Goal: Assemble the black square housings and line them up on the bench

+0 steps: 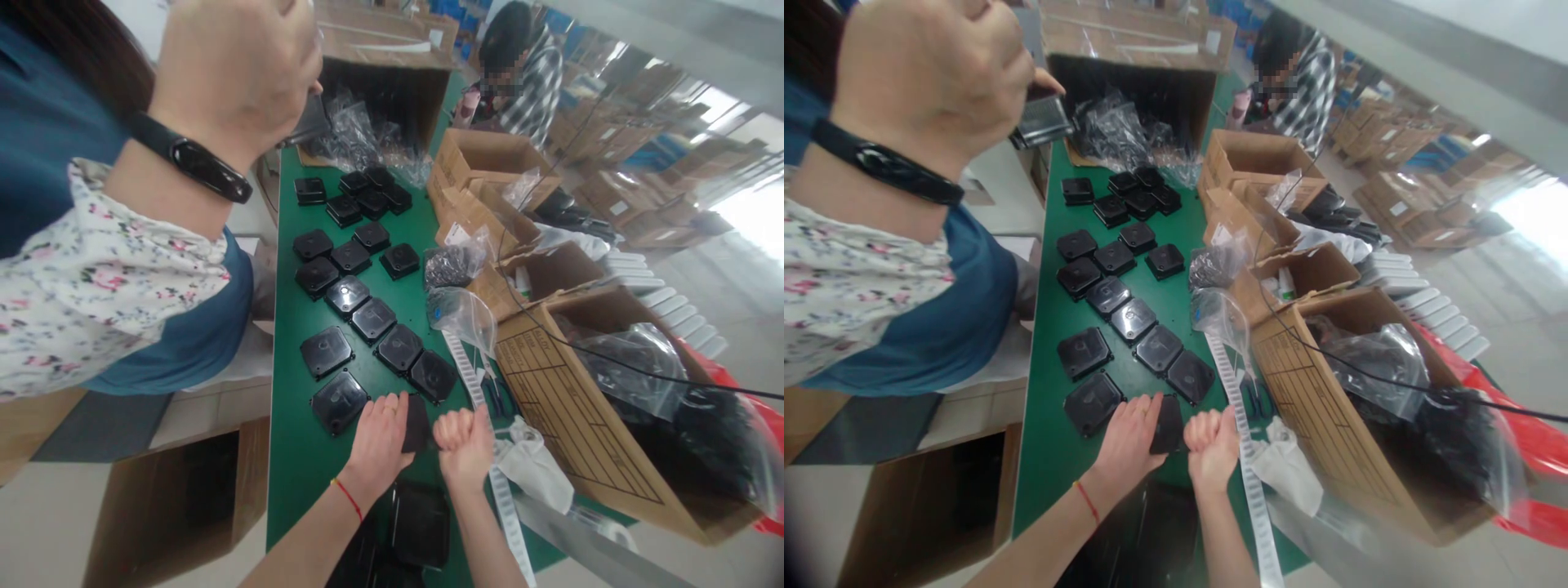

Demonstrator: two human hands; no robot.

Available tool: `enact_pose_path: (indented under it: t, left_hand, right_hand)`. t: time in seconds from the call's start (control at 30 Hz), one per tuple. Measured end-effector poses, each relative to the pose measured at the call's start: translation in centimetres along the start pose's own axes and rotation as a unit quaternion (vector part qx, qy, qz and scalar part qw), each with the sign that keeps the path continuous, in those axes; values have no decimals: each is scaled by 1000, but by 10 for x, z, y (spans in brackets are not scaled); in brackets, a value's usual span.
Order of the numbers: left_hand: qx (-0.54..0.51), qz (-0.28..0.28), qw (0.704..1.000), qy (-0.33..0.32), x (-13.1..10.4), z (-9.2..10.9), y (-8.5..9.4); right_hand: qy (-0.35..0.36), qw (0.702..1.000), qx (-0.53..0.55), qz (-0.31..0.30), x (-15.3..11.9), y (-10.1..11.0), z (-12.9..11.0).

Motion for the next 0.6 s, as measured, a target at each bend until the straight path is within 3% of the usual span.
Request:
enact_pose_path:
  t: [0.13, 0.23, 0.33, 0.43, 0.53, 0.6]
  left_hand:
    - [-3, -8, 1000, 0, 1, 0, 2]
    - [-3, -3, 1000, 2, 1, 0, 0]
    - [1, 13, 1000, 3, 1, -1, -3]
    - [2, 15, 1000, 2, 2, -1, -6]
    - [2, 9, 1000, -2, 4, 0, -6]
    - [1, 7, 1000, -2, 4, -1, -4]
  right_hand:
    - [-1, 1000, 4, -1, -5, -14, 10]
    - [-51, 998, 28, 23, 9, -19, 15]
    - [-55, 994, 86, 39, 18, -10, 4]
    - [-20, 991, 121, 45, 7, 6, -9]
    - [8, 997, 77, 30, -8, 9, -11]
    - [27, 999, -19, -21, -10, -3, -11]
Point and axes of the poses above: each hand's wrist, its own x-axis towards the middle knuckle, its own y-axis out of the back of the hand, z = x × y, the point moved 8 cm from there along x, towards the middle knuckle, and after that the axes turned 1 degree about y, right-handed, at the moved point
